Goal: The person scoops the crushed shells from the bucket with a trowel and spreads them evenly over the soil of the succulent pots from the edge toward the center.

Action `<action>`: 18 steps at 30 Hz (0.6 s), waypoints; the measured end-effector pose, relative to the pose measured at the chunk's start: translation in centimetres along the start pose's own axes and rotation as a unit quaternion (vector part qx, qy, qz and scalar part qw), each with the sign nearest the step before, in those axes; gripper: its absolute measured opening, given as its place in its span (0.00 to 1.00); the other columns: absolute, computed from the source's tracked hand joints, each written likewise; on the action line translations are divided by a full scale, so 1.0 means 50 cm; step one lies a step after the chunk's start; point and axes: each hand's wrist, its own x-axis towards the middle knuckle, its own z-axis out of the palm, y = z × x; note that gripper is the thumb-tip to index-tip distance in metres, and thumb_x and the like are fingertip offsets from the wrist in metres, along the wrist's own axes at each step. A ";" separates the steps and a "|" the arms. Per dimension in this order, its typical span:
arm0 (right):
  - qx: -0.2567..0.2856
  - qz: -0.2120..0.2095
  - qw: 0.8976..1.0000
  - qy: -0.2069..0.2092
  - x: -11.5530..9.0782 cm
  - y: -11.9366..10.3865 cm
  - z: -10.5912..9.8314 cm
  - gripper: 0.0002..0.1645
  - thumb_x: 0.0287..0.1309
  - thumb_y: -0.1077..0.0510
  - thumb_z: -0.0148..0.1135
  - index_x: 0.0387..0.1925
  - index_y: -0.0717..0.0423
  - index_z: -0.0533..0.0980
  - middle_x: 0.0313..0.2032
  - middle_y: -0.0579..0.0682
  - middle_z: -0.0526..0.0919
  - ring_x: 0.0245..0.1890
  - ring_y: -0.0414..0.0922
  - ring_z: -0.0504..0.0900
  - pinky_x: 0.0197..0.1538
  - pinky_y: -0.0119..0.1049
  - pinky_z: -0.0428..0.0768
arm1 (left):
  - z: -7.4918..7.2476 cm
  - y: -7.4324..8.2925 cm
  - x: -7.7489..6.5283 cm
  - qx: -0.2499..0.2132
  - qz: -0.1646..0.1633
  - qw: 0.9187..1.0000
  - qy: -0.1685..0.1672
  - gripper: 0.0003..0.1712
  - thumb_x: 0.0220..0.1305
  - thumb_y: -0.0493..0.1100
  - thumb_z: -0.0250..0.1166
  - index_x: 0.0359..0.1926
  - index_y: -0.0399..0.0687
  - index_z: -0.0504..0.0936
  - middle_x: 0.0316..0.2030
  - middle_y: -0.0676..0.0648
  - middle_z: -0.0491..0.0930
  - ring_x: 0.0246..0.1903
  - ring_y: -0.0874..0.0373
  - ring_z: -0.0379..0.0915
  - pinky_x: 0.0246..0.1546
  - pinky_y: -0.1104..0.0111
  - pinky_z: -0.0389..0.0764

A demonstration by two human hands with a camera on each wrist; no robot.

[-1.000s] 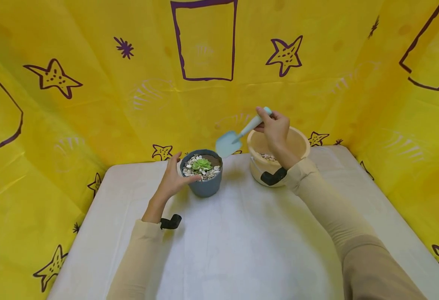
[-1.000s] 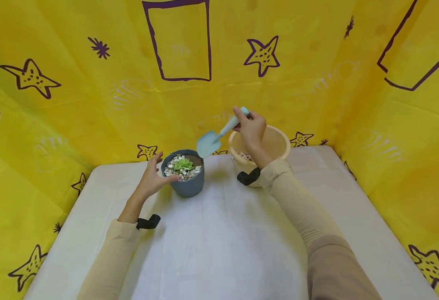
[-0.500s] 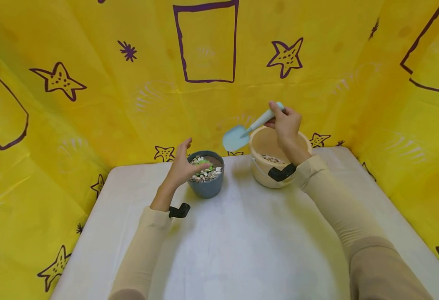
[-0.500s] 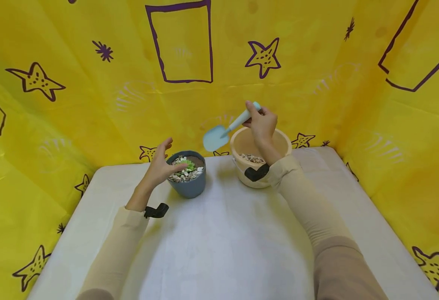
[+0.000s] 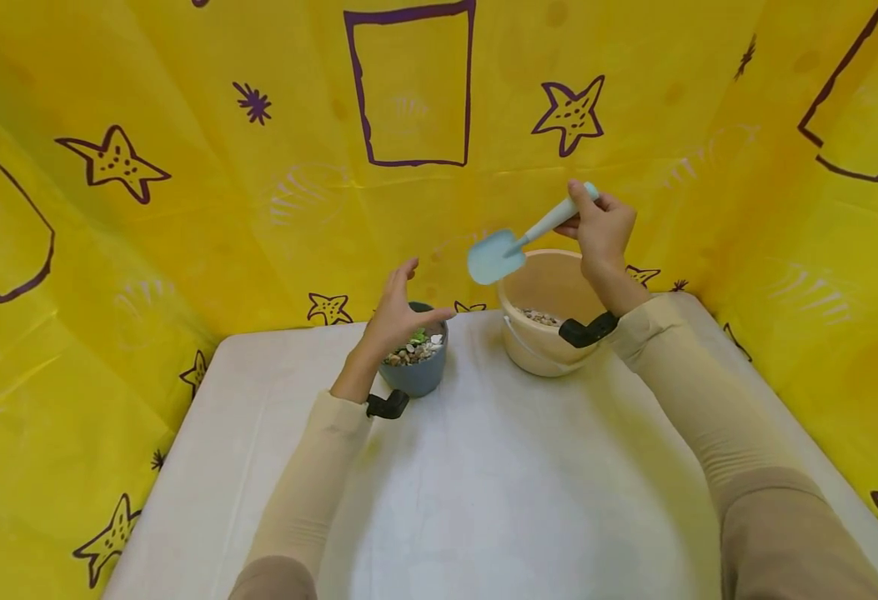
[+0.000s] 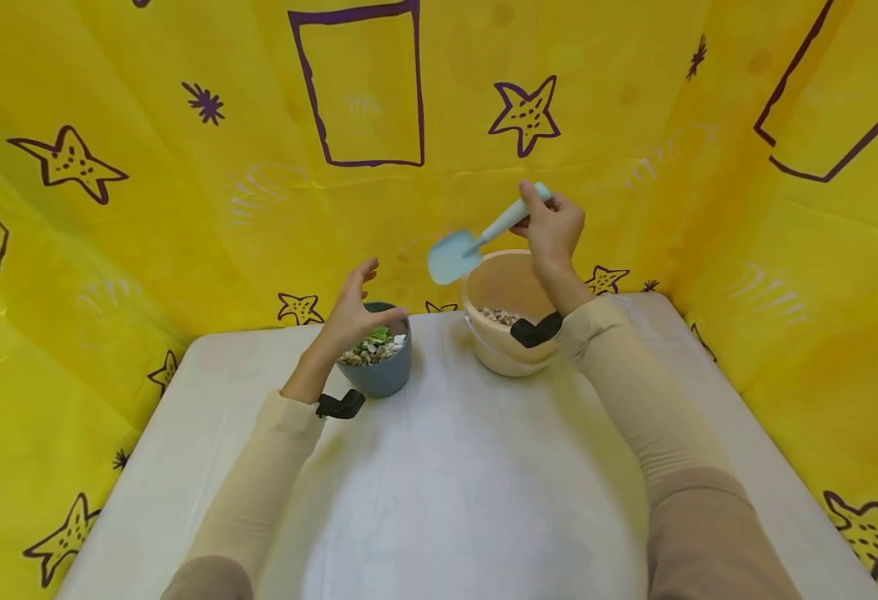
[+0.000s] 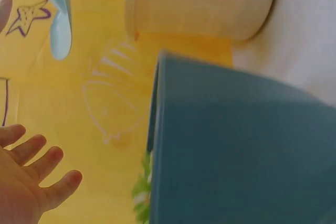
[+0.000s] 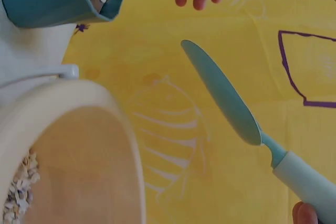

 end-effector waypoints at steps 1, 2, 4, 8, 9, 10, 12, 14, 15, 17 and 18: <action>0.001 0.001 1.000 0.000 0.002 -0.003 -0.002 0.14 0.53 0.51 0.71 0.31 0.59 0.82 0.22 0.50 0.84 0.21 0.43 0.86 0.28 0.35 0.84 | 0.005 0.004 0.000 -0.002 -0.001 1.000 -0.002 0.63 0.49 0.64 0.74 0.77 0.53 0.47 0.74 0.44 0.50 0.74 0.49 0.48 0.69 0.44 0.60; 0.003 0.003 1.000 0.000 0.004 -0.006 -0.004 0.14 0.53 0.51 0.71 0.31 0.59 0.82 0.22 0.51 0.84 0.21 0.44 0.86 0.28 0.35 0.84 | 0.009 0.007 0.001 -0.002 -0.001 1.000 -0.003 0.62 0.49 0.63 0.74 0.77 0.54 0.47 0.74 0.44 0.51 0.73 0.49 0.48 0.69 0.44 0.60; 0.007 0.008 1.000 0.001 0.008 -0.013 -0.008 0.14 0.52 0.51 0.72 0.30 0.59 0.82 0.22 0.51 0.84 0.21 0.44 0.86 0.28 0.35 0.84 | 0.020 0.011 0.001 -0.006 0.000 1.000 -0.006 0.61 0.50 0.60 0.74 0.77 0.54 0.48 0.74 0.45 0.51 0.73 0.49 0.49 0.69 0.44 0.60; 0.001 0.006 1.000 0.005 0.013 -0.025 -0.017 0.14 0.52 0.52 0.72 0.31 0.59 0.83 0.21 0.51 0.84 0.20 0.44 0.86 0.27 0.35 0.84 | 0.041 0.015 0.004 -0.009 0.002 1.000 -0.012 0.60 0.51 0.58 0.74 0.77 0.54 0.48 0.74 0.45 0.51 0.73 0.49 0.49 0.69 0.44 0.61; 0.000 0.005 1.000 0.007 0.014 -0.028 -0.020 0.14 0.51 0.51 0.73 0.31 0.59 0.83 0.21 0.50 0.84 0.20 0.44 0.86 0.27 0.35 0.84 | 0.047 0.016 0.006 -0.012 0.004 1.000 -0.014 0.60 0.51 0.58 0.74 0.77 0.54 0.47 0.74 0.45 0.51 0.73 0.49 0.49 0.69 0.44 0.61; -0.001 0.004 1.000 0.010 0.016 -0.032 -0.024 0.15 0.50 0.51 0.73 0.30 0.59 0.83 0.21 0.50 0.84 0.20 0.44 0.86 0.27 0.35 0.84 | 0.053 0.017 0.007 -0.015 0.006 1.000 -0.016 0.60 0.51 0.57 0.74 0.77 0.54 0.48 0.74 0.45 0.51 0.73 0.49 0.49 0.69 0.44 0.61; -0.002 0.001 1.000 0.013 0.019 -0.038 -0.032 0.16 0.49 0.50 0.74 0.30 0.59 0.83 0.21 0.50 0.84 0.20 0.43 0.86 0.27 0.34 0.84 | 0.063 0.020 0.009 -0.021 0.012 1.000 -0.018 0.60 0.51 0.57 0.74 0.77 0.53 0.48 0.74 0.45 0.51 0.73 0.49 0.49 0.69 0.44 0.61; -0.006 -0.003 1.000 0.016 0.022 -0.044 -0.040 0.16 0.48 0.50 0.75 0.30 0.59 0.83 0.21 0.50 0.83 0.20 0.43 0.86 0.27 0.34 0.84 | 0.072 0.024 0.012 -0.029 0.016 0.999 -0.021 0.60 0.51 0.57 0.74 0.77 0.53 0.48 0.74 0.45 0.50 0.73 0.50 0.49 0.69 0.44 0.60; -0.009 -0.005 1.000 0.016 0.024 -0.046 -0.044 0.16 0.47 0.50 0.75 0.30 0.58 0.83 0.21 0.50 0.83 0.20 0.43 0.86 0.27 0.34 0.84 | 0.077 0.026 0.013 -0.033 0.016 0.999 -0.023 0.60 0.51 0.57 0.74 0.77 0.54 0.48 0.74 0.46 0.50 0.73 0.50 0.49 0.69 0.44 0.60; -0.016 -0.011 1.000 0.015 0.027 -0.049 -0.051 0.16 0.47 0.49 0.75 0.30 0.58 0.83 0.21 0.50 0.83 0.20 0.43 0.86 0.26 0.33 0.84 | 0.085 0.029 0.014 -0.033 0.015 0.999 -0.029 0.60 0.52 0.58 0.74 0.77 0.54 0.47 0.74 0.46 0.50 0.73 0.49 0.49 0.69 0.44 0.61; -0.019 -0.013 1.000 0.014 0.028 -0.050 -0.054 0.16 0.46 0.49 0.75 0.30 0.58 0.83 0.21 0.50 0.83 0.20 0.43 0.86 0.26 0.33 0.83 | 0.089 0.030 0.015 -0.033 0.012 0.999 -0.033 0.60 0.52 0.58 0.74 0.77 0.54 0.47 0.74 0.46 0.50 0.73 0.49 0.49 0.68 0.44 0.61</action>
